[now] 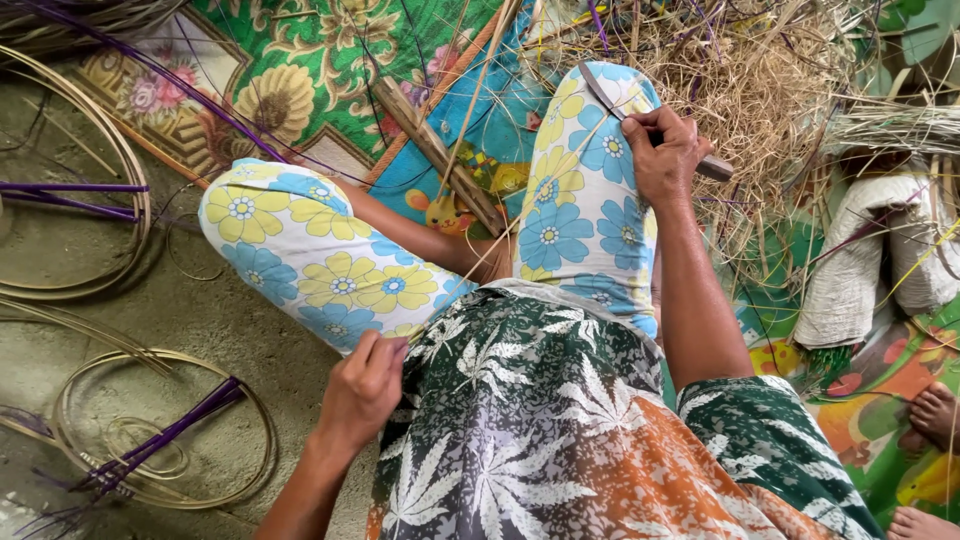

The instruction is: Trimming and shaving thin wooden or rattan strips using a small knife while sitting on the floor.

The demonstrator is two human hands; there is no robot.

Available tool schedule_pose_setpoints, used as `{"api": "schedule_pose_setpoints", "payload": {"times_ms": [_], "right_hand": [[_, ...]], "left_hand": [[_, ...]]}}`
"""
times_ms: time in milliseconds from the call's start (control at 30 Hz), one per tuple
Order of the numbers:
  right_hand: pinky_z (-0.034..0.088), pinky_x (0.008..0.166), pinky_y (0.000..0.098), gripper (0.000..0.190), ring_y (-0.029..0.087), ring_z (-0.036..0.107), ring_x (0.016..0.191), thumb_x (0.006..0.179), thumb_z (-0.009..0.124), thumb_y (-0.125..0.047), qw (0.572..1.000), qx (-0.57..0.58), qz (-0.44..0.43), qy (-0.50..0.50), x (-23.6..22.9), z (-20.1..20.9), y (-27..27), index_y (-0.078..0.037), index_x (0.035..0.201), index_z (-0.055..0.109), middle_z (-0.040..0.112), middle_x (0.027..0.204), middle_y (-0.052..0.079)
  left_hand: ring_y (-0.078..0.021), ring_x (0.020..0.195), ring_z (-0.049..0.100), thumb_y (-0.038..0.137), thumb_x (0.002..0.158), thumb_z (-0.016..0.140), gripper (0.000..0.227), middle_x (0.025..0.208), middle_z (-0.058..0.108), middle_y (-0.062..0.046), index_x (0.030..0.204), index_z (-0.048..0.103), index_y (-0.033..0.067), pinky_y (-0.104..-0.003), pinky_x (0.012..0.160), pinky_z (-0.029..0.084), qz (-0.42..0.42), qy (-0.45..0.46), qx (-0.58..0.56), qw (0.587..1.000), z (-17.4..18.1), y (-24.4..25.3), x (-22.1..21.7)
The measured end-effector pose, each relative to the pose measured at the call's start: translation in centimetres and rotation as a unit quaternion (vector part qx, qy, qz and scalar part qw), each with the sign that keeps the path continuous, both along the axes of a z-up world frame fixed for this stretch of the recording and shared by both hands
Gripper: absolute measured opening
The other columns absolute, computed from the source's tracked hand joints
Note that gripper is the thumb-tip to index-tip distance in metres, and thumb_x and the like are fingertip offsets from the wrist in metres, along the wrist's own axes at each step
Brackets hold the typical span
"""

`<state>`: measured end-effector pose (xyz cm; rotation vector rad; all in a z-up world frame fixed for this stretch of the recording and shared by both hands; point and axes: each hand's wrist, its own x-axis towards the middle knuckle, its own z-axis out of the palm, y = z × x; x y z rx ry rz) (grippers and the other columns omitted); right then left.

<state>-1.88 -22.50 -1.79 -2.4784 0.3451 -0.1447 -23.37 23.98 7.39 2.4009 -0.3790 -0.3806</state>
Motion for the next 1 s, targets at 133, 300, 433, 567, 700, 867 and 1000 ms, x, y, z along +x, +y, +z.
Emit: {"api": "schedule_pose_setpoints", "payload": {"times_ms": [133, 300, 433, 567, 700, 867, 1000], "right_hand": [[0.023, 0.095, 0.0430, 0.016, 0.014, 0.051, 0.084, 0.100, 0.084, -0.032, 0.999, -0.021, 0.022, 0.015, 0.7, 0.3, 0.1, -0.018, 0.096, 0.077, 0.065, 0.082, -0.005], [0.059, 0.061, 0.0225, 0.013, 0.011, 0.060, 0.074, 0.101, 0.072, -0.010, 0.953, 0.244, -0.140, 0.113, 1.7, 2.5, 0.3, -0.010, 0.093, 0.063, 0.063, 0.091, 0.001], [0.047, 0.072, 0.0283, 0.010, 0.012, 0.055, 0.078, 0.104, 0.075, -0.014, 0.957, 0.238, -0.098, -0.136, 0.5, 1.3, -0.3, -0.006, 0.101, 0.071, 0.062, 0.086, 0.008], [0.040, 0.077, 0.0318, 0.008, 0.019, 0.062, 0.081, 0.099, 0.082, -0.015, 0.982, 0.037, -0.040, -0.183, -0.9, 2.5, 0.0, -0.011, 0.096, 0.076, 0.071, 0.087, 0.007], [0.028, 0.093, 0.0372, 0.013, 0.014, 0.060, 0.089, 0.094, 0.089, -0.033, 0.991, -0.022, 0.013, -0.133, -1.4, 0.4, 0.3, -0.026, 0.093, 0.078, 0.070, 0.085, -0.006], [0.029, 0.095, 0.0398, 0.016, 0.019, 0.062, 0.092, 0.093, 0.089, -0.036, 0.996, -0.020, 0.035, -0.078, -1.2, 1.5, 0.7, -0.025, 0.095, 0.078, 0.070, 0.086, -0.002], [0.031, 0.095, 0.0370, 0.017, 0.020, 0.064, 0.092, 0.092, 0.090, -0.037, 0.997, -0.024, 0.047, -0.052, -0.7, 1.7, 0.6, -0.027, 0.092, 0.077, 0.072, 0.087, -0.004]], "left_hand": [[-0.0124, 0.046, 0.052, -0.011, 0.091, 0.064, 0.011, 0.083, 0.066, -0.016, 0.081, 0.065, -0.0090, -0.016, 0.031, 0.042, 0.017, 0.003, -0.045, 0.999, 1.4, 2.6, -0.5], [-0.0096, 0.052, 0.050, 0.012, 0.095, 0.063, 0.014, 0.075, 0.063, -0.003, 0.096, 0.070, 0.0004, -0.022, 0.038, 0.039, 0.161, 0.135, -0.156, 0.965, 2.7, 2.4, 0.7], [-0.0156, 0.056, 0.058, 0.013, 0.097, 0.069, 0.015, 0.057, 0.059, -0.007, 0.097, 0.073, -0.0015, -0.034, 0.056, 0.050, 0.275, 0.180, -0.289, 0.899, -0.3, -5.2, 5.8], [-0.0212, 0.063, 0.068, 0.023, 0.096, 0.069, 0.020, 0.065, 0.068, -0.012, 0.104, 0.075, 0.0056, -0.041, 0.065, 0.054, 0.220, 0.217, -0.316, 0.897, -2.4, -14.7, 13.0], [-0.0419, 0.088, 0.073, 0.021, 0.090, 0.067, 0.017, 0.082, 0.074, -0.017, 0.098, 0.074, 0.0075, -0.050, 0.077, 0.056, 0.160, 0.180, -0.280, 0.929, -6.8, -24.4, 19.3], [-0.0384, 0.088, 0.074, 0.026, 0.084, 0.066, 0.016, 0.077, 0.074, -0.012, 0.085, 0.073, 0.0114, -0.048, 0.078, 0.058, 0.165, 0.187, -0.212, 0.945, -10.8, -29.2, 23.7], [-0.0335, 0.090, 0.076, 0.029, 0.082, 0.067, 0.016, 0.078, 0.076, -0.007, 0.085, 0.076, 0.0163, -0.043, 0.078, 0.060, 0.177, 0.245, -0.191, 0.934, -11.8, -29.4, 24.8]]}}
